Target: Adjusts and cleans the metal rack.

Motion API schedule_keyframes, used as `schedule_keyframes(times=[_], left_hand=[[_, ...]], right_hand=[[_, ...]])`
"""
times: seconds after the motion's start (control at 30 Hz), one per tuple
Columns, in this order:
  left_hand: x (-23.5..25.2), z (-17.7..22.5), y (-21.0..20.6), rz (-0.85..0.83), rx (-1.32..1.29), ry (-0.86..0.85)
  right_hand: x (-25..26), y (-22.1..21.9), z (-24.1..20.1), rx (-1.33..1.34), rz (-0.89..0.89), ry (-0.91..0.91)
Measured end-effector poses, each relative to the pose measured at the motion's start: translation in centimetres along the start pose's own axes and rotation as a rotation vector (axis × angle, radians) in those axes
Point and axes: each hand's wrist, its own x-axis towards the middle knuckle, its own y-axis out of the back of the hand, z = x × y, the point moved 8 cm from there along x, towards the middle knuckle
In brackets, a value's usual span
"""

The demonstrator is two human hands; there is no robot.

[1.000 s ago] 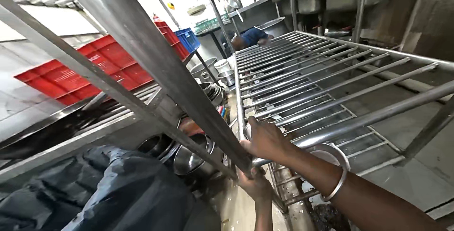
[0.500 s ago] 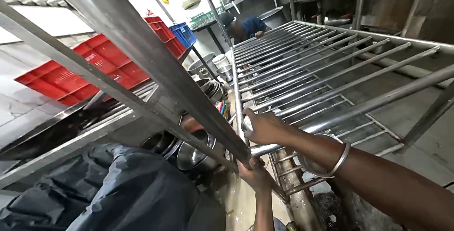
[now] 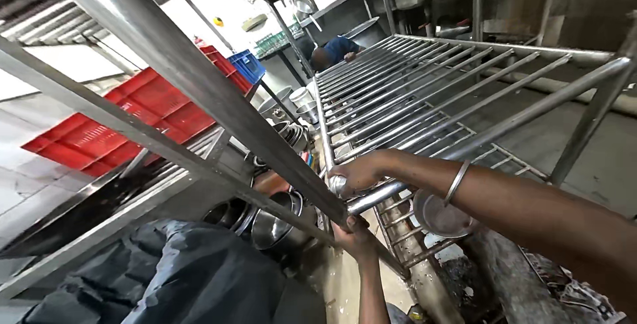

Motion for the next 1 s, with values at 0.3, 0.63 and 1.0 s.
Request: schedule_keyframes(times=[0.3,0.63,1.0], left_hand=[[-0.3,1.0,-0.1,0.025,0.034,-0.009],[-0.6,0.7,-0.1,0.014,0.033,-0.020],[-0.2,1.7,0.8,-0.236,-0.133,0.091]], right_hand=[[-1.0,-0.1,1.7,-0.165,0.497,-0.103],[0.2,1.2,0.3,-0.120,0.424,-0.061],[-24.8,0.3,11.6,0.516,0.852,0.075]])
